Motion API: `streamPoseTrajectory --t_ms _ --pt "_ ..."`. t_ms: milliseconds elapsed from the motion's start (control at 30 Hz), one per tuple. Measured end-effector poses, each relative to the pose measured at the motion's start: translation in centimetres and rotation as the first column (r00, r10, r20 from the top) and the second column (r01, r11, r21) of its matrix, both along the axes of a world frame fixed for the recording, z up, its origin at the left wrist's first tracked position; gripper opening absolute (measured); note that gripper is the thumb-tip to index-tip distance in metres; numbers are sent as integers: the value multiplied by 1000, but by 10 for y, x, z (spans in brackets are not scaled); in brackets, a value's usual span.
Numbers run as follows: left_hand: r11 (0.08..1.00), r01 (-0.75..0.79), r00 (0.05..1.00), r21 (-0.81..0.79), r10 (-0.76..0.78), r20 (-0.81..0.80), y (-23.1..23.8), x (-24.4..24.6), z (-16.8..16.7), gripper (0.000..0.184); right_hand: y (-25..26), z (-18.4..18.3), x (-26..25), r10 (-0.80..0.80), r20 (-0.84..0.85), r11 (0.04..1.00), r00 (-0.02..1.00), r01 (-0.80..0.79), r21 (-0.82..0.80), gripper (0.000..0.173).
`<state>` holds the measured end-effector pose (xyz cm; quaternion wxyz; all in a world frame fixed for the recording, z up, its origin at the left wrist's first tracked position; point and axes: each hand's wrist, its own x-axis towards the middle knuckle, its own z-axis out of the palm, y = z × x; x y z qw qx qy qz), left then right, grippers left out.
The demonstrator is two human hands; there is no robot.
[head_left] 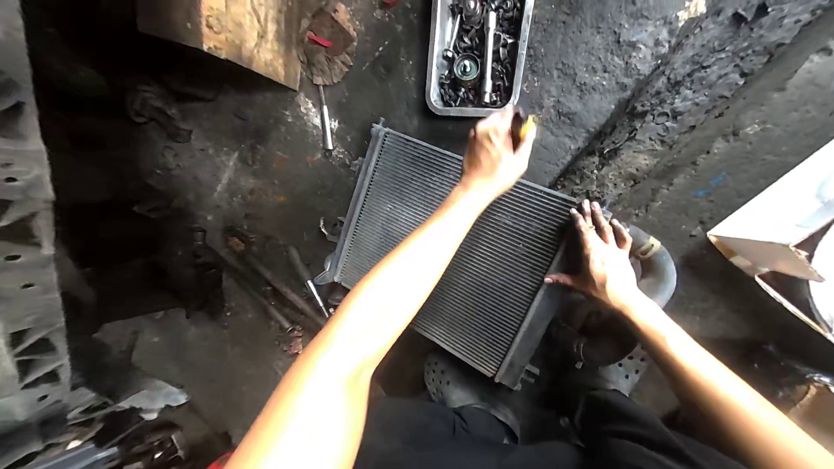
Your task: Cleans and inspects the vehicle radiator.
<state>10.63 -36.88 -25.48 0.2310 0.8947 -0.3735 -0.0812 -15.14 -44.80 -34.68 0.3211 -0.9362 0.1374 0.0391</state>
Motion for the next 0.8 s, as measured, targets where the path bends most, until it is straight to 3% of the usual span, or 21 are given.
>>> streamPoseTrajectory --t_ms 67,133,200,267,300,367,433,533,567,633,667,733,800 --pt "975 183 980 130 -171 -99 45 -32 2 22 1 1 1 -1 -2 1000 1000 1 1 134" --pt "884 337 906 323 -211 -368 91 -65 25 19 0 4 3 -8 -23 1000 1000 9 14 134" --pt "656 564 711 501 -77 -699 129 -81 42 27 1 5 3 -10 -43 1000 999 11 26 134" --pt "442 716 589 540 34 -808 148 -83 44 26 0 4 3 -5 -42 1000 999 6 22 134" --pt "401 723 586 562 73 -807 148 -77 43 26 1 3 3 -4 -34 1000 999 5 18 133" --pt "482 613 659 626 125 -742 127 -51 38 26 0 3 3 0 -23 1000 1000 0 11 133" --pt "679 379 792 629 114 -600 90 -16 27 31 -1 2 2 5 1 1000 1000 -5 1 132" --pt "907 -29 951 421 154 -267 27 27 26 35 0 -1 1 -1 10 1000 1000 1 0 132" --pt "942 -139 968 304 195 -161 14 36 21 32 1 -1 2 -3 5 1000 1000 3 -2 133" --pt "946 -272 946 178 297 -130 9 35 16 30 -1 1 3 -5 -19 1000 1000 5 4 133" --pt "947 -254 943 196 287 -167 22 23 17 32 0 3 3 -3 -32 1000 999 4 12 133" --pt "946 -46 955 320 136 -265 69 -10 22 32 -1 5 4 2 -40 1000 999 -1 22 133" --pt "821 227 863 524 80 -499 118 -36 34 28 0 6 4 -1 -41 1000 999 2 27 133"
